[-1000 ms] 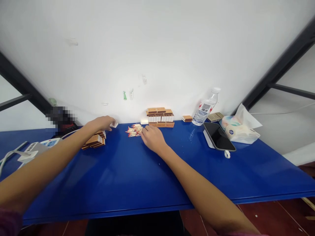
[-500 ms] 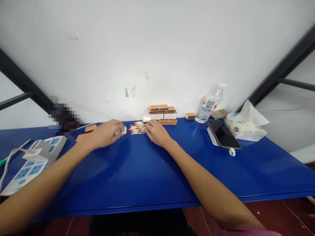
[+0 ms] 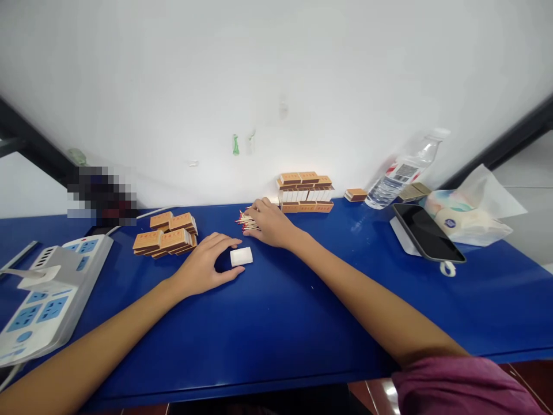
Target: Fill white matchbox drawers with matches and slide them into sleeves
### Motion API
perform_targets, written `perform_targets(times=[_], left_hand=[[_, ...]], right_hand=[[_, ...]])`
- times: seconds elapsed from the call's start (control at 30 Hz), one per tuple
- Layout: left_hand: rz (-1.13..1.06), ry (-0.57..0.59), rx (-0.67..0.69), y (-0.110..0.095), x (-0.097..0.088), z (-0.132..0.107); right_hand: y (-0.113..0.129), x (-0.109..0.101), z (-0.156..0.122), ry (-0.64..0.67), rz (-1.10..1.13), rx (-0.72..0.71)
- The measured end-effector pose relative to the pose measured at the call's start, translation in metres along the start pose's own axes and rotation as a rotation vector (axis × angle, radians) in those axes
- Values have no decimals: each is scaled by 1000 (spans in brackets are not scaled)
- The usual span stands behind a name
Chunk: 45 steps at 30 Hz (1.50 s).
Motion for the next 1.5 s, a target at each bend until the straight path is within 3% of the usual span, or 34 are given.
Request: perform_targets(times=[0.23,0.37,0.6,0.9,1.13,1.5], left_hand=[[53,15,5,-3,3,-4],[54,10,9,-3,3,-3],[69,37,11,-6,4,-3],[5,64,80,-23,8,-7],[-56,56,123,-37,9,-13],[-5,63,112,-31,10,-13]], right_hand=[[-7,16,23,138,-98,-78],[-7,15,16,107,-29,-49],[8,1,-15,17,-16,-33],[28,-18,-51,53,1,37],[19,-33,-60,47,197,134],[-2,-52,-68,62,120,95]])
Point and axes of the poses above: each hand's wrist, its own z-axis towards the middle knuckle, its own x-axis out of the palm, y = z × x, the point moved 10 cm from there along z, towards the middle knuckle, and after that the axes turned 15 degrees about -y, right-handed, at the moved point
